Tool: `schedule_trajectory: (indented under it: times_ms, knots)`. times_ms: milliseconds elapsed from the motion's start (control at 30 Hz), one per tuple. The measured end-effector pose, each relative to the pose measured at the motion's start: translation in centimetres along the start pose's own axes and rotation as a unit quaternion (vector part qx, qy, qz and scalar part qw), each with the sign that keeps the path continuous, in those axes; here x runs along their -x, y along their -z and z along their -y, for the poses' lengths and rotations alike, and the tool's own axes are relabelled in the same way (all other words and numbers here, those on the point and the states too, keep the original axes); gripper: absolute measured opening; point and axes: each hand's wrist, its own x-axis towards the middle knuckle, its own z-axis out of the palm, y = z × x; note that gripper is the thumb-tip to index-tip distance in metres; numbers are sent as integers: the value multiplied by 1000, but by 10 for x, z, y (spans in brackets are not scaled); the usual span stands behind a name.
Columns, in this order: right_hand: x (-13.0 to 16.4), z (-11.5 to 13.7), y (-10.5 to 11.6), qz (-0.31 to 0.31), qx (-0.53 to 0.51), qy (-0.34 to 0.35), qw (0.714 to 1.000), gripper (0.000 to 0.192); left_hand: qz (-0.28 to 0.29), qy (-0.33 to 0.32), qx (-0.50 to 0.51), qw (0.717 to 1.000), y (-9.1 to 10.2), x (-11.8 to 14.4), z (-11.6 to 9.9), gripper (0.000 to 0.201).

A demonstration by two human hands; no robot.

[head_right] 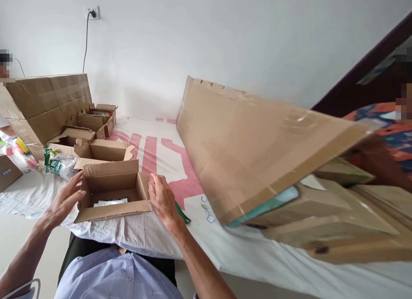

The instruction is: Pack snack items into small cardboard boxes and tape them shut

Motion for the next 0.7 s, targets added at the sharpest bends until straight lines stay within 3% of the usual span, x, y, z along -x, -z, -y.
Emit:
schedule_trajectory:
  times_ms: [67,133,233,300,367,500,600,700]
  knots:
    - [-4,4,1,6,60,46,997,39,-10,33,68,997,11,-1,13,76]
    - [-10,11,4,27,110,75,991,39,-40,37,69,996,18,-1,20,75]
    - [-24,25,11,70,152,127,978,40,-84,-40,-40,995,17,2,21,67]
    - [-33,37,15,110,160,168,966,39,-80,-102,-128,983,14,5,17,55]
    - [-41,50,15,166,169,200,951,36,-58,-121,-187,973,11,9,13,50]
    - [-56,70,4,282,163,219,920,22,20,-78,-234,969,12,17,10,74]
    - [-64,77,-17,369,102,210,900,4,75,-90,-221,968,15,20,13,101]
    - [-67,79,-44,424,37,184,886,10,85,-115,-205,968,13,20,17,124]
